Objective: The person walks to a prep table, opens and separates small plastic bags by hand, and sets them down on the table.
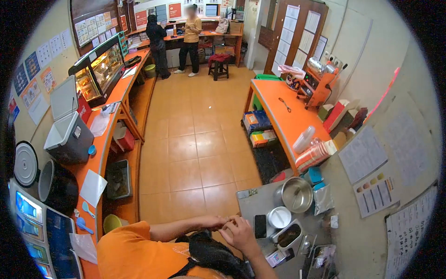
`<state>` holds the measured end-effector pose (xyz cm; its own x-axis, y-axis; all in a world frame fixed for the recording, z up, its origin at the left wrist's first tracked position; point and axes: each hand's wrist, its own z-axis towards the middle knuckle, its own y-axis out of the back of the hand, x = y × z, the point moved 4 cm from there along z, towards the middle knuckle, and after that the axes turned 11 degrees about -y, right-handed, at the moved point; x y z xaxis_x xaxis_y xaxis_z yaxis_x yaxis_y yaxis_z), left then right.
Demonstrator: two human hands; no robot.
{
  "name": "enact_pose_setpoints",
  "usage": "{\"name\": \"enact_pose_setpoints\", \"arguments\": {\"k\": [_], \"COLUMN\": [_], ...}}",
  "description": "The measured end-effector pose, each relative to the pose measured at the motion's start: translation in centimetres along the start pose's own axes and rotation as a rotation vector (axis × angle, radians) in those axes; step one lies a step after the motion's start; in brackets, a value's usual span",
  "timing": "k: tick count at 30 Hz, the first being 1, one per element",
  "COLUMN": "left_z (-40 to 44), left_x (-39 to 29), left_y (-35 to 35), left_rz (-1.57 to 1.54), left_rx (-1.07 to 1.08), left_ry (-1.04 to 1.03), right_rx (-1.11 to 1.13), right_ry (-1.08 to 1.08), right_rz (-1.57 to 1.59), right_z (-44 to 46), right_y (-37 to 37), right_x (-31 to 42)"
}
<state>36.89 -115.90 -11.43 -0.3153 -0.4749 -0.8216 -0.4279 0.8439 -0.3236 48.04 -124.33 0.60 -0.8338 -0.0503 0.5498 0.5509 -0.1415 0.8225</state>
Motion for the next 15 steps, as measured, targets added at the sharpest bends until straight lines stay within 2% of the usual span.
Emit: {"name": "enact_pose_setpoints", "arguments": {"k": [2, 3, 4, 6, 7, 8, 10, 11, 13, 14, 15], "left_z": [-0.8, -0.1, -1.4, -4.2, -4.4, -4.2, -6.7, -7.5, -9.2, -9.8, -9.7], "left_x": [-0.8, 0.8, -0.3, -4.8, -5.0, -4.6, -8.1, -9.8, -13.0, -13.9, -14.1], "left_y": [-0.9, -0.2, -0.9, -2.1, -1.8, -1.9, -3.0, -3.1, -4.9, -4.4, -4.1], "left_rz": [0.026, 0.016, 0.018, -0.027, 0.197, 0.201, 0.602, 0.613, 0.931, 0.938, 0.916], "left_rx": [0.035, 0.033, 0.030, -0.156, -0.337, -0.337, -0.589, -0.594, -0.138, -0.145, 0.003], "left_ry": [-0.077, -0.103, -0.082, -0.155, -0.379, -0.375, -1.151, -1.156, -1.308, -1.303, -1.136], "right_rx": [0.001, -0.058, -0.057, -0.031, -0.016, -0.017, 0.092, 0.088, 0.167, 0.171, 0.203], "right_ry": [-0.077, -0.065, -0.076, -0.136, -0.119, -0.120, -0.239, -0.227, -0.218, -0.210, -0.239], "right_rz": [0.166, 0.210, 0.229, 0.283, 0.282, 0.287, 0.490, 0.494, 0.601, 0.606, 0.861], "right_z": [0.2, 0.2, 0.3, 0.4, 0.3, 0.2, 0.1, 0.3, 0.1, -0.1, -0.3], "right_y": [-0.3, 0.4, 1.0, 1.8, 2.0, 2.3, 2.6, 3.2, 4.0, 4.1, 4.1], "right_x": [0.1, 0.4, 0.8, 1.0, 1.0, 1.0, 0.6, 0.6, 0.3, 0.0, -0.3]}}
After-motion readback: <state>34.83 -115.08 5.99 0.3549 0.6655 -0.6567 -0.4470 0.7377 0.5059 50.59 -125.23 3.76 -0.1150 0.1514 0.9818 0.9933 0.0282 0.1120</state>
